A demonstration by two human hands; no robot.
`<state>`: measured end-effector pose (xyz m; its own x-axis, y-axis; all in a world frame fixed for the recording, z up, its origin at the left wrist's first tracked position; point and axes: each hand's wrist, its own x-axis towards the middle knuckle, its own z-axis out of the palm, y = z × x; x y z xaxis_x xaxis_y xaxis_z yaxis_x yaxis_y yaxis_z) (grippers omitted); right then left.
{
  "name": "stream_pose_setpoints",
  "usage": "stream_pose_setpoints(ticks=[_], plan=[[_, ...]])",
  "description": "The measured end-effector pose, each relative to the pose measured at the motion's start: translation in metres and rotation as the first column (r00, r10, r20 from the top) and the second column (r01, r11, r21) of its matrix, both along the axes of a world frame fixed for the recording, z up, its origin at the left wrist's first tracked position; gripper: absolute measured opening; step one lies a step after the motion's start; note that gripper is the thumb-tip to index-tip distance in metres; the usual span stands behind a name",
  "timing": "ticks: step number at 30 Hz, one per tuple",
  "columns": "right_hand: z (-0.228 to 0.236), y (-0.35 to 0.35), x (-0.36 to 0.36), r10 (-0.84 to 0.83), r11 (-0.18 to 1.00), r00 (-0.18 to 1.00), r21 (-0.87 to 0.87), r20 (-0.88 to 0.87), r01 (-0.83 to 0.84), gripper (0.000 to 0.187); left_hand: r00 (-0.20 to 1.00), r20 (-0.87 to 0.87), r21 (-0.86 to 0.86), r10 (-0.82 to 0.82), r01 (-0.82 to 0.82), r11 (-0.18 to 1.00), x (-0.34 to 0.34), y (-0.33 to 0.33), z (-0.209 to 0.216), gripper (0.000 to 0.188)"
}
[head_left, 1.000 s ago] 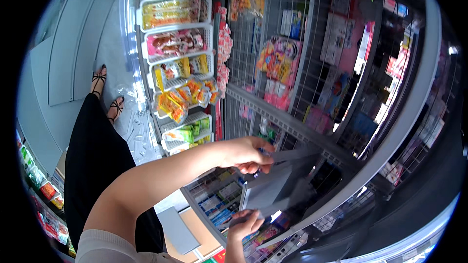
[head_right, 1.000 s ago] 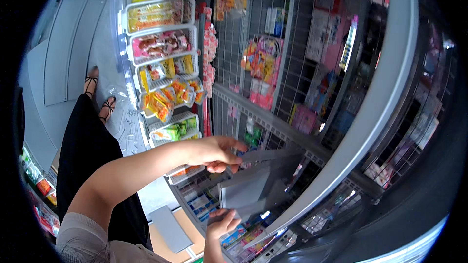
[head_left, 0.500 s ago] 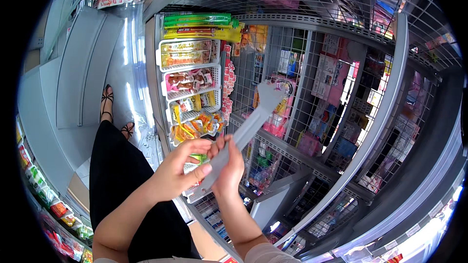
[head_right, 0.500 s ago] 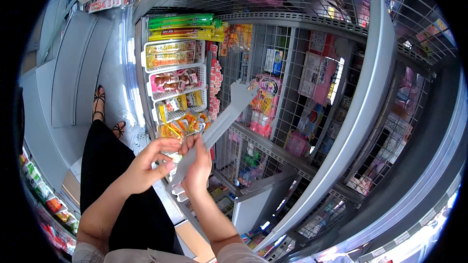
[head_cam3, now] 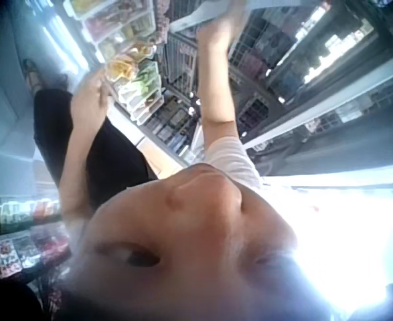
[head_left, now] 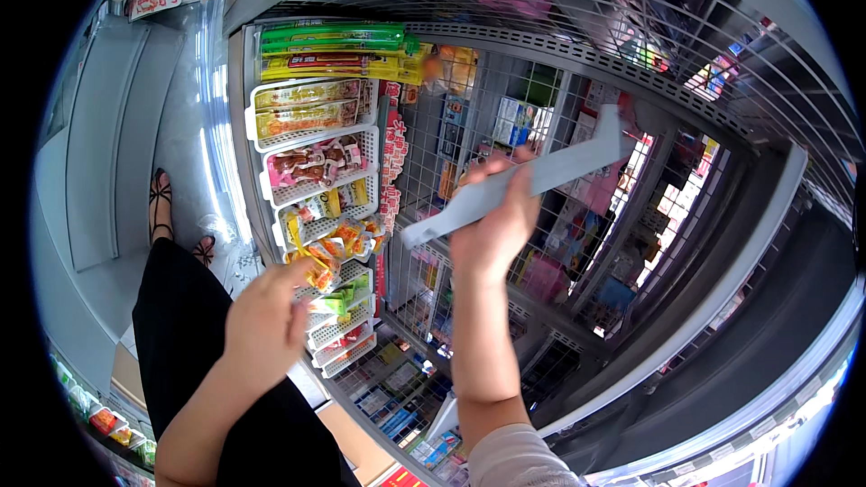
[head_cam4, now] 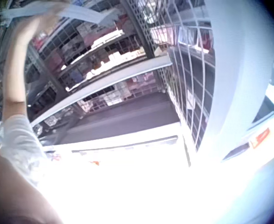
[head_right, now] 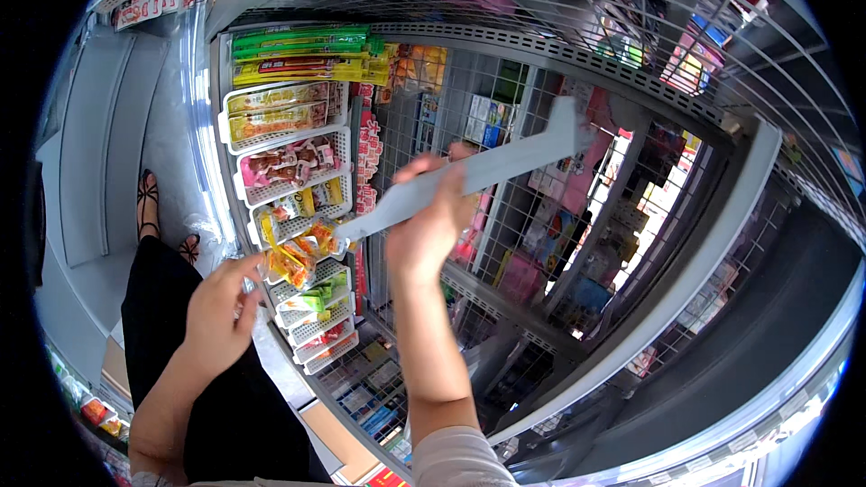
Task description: The person assembles a gray metal shelving unit in a store aisle. They pick up shelf panels and metal support bars, then insert the bars into the unit's frame to secure the panels in place. The person works on multiple levels of the shelving unit, adjusting and fitting the components by hand.
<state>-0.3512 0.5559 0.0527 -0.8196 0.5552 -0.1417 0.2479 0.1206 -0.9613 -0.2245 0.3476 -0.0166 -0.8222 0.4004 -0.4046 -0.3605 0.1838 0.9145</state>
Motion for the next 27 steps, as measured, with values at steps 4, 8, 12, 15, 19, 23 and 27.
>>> stream_pose_setpoints(ticks=[4,8,12,15,19,23,27], plan=[[0.010,0.055,-0.057,-0.030,1.000,0.980,-0.013,-0.198,0.028,0.030,0.983,-0.024,-0.504,-0.183,0.146,0.851,0.073,-0.024,-0.079,0.041],[0.029,0.097,-0.081,0.054,0.994,0.964,0.103,-0.261,-0.028,0.029,0.804,0.484,-0.698,-0.346,0.593,0.403,0.155,-0.067,-0.124,0.063],[0.039,0.110,-0.103,0.079,0.985,0.942,0.171,-0.325,-0.023,0.030,0.639,0.669,-0.583,-0.379,0.768,0.266,0.156,-0.078,-0.108,0.063],[0.045,0.113,-0.112,0.056,0.981,0.945,0.194,-0.323,0.008,0.029,0.605,0.686,-0.572,-0.404,0.792,0.215,0.166,-0.077,-0.123,0.058],[0.044,0.109,-0.111,0.017,0.982,0.948,0.183,-0.319,0.044,0.028,0.634,0.670,-0.596,-0.386,0.770,0.229,0.173,-0.081,-0.129,0.053],[0.036,0.107,-0.106,-0.015,0.984,0.939,0.163,-0.345,0.076,0.026,0.656,0.660,-0.594,-0.365,0.754,0.281,0.169,-0.084,-0.123,0.051],[0.033,0.107,-0.103,-0.045,0.985,0.951,0.146,-0.307,0.093,0.022,0.681,0.638,-0.613,-0.358,0.731,0.299,0.175,-0.084,-0.126,0.050]])
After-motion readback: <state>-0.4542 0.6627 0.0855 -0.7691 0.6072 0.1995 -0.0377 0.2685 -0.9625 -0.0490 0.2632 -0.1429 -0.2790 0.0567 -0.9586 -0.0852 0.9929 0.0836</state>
